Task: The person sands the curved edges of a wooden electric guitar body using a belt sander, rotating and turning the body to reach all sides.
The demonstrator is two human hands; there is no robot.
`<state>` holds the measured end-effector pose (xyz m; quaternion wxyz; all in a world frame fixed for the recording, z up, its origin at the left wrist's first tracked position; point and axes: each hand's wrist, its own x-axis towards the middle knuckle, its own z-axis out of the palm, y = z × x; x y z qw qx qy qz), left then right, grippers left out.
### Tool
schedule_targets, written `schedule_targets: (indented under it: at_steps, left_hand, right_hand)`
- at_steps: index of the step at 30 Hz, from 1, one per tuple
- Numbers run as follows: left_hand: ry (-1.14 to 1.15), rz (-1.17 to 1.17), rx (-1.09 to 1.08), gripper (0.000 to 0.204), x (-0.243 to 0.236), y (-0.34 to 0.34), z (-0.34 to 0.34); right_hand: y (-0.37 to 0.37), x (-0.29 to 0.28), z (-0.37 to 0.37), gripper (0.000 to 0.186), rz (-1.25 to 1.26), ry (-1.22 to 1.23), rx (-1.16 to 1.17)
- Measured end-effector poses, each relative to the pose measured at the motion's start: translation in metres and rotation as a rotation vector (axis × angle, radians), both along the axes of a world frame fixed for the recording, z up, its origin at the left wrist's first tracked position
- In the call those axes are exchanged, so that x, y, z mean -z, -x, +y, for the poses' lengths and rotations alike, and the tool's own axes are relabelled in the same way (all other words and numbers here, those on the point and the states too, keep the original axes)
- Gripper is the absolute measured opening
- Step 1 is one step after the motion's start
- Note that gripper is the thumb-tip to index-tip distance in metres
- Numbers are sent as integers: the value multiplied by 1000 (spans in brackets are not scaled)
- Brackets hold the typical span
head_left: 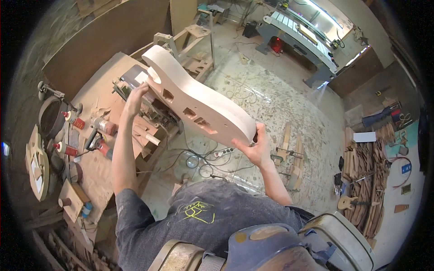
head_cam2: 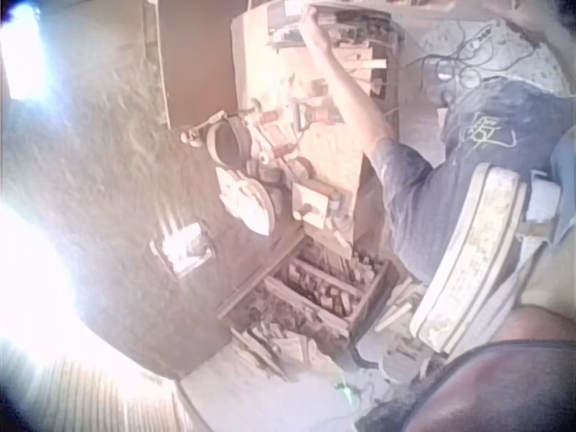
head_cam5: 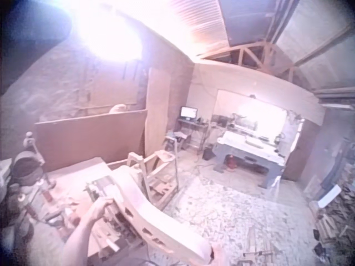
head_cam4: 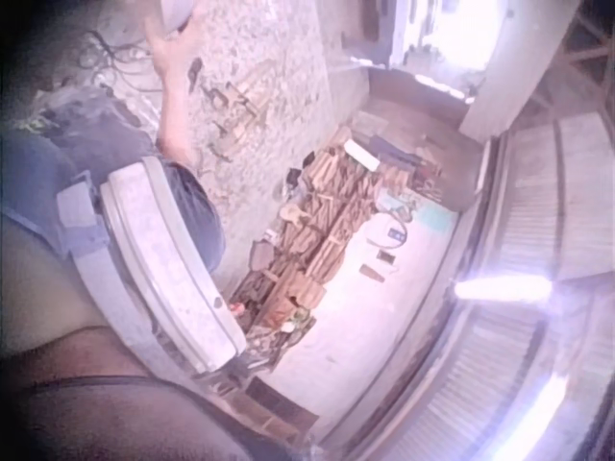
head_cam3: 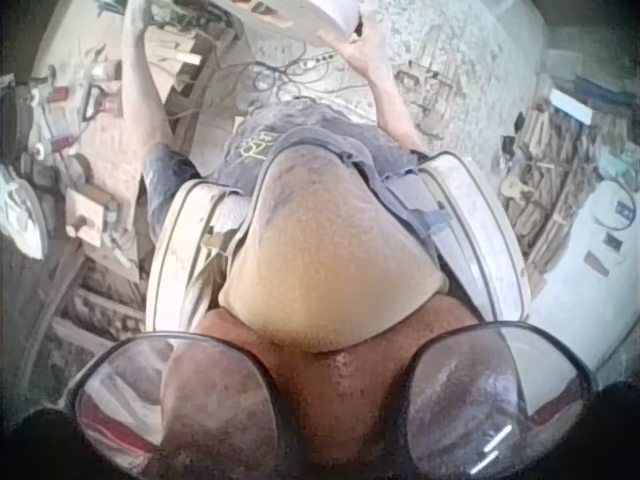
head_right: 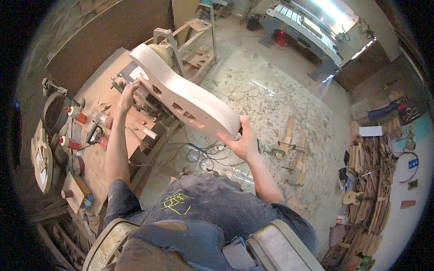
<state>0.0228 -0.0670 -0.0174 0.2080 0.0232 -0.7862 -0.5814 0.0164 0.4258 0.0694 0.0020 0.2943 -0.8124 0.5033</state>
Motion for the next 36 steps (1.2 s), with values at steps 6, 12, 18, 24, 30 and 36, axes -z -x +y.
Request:
schedule_targets:
  at_steps: [6,12,18,24,30,36]
  left_hand:
    - [155,-144,-36,47,-89,-12,46]
    - [793,104,138,31,-18,2,29]
    - [884,73,95,32,-17,-7,36]
    - [656,-80,115,38,-12,-3,58]
    - [217,-226,242,40,-20,-1,86]
    - [-231,-280,247,78,-17,7,105]
  right_hand:
    - [-1,30,-3,68,-64,186,70]
    - [-5,16,23,67,-16,50,78]
    - [2,-10,50,68,47,0,98]
    - [2,-85,48,67,59,69,-8]
    - [10,-166,36,61,193,-2,-106]
    - [27,-249,-18,56,266,-150,-214]
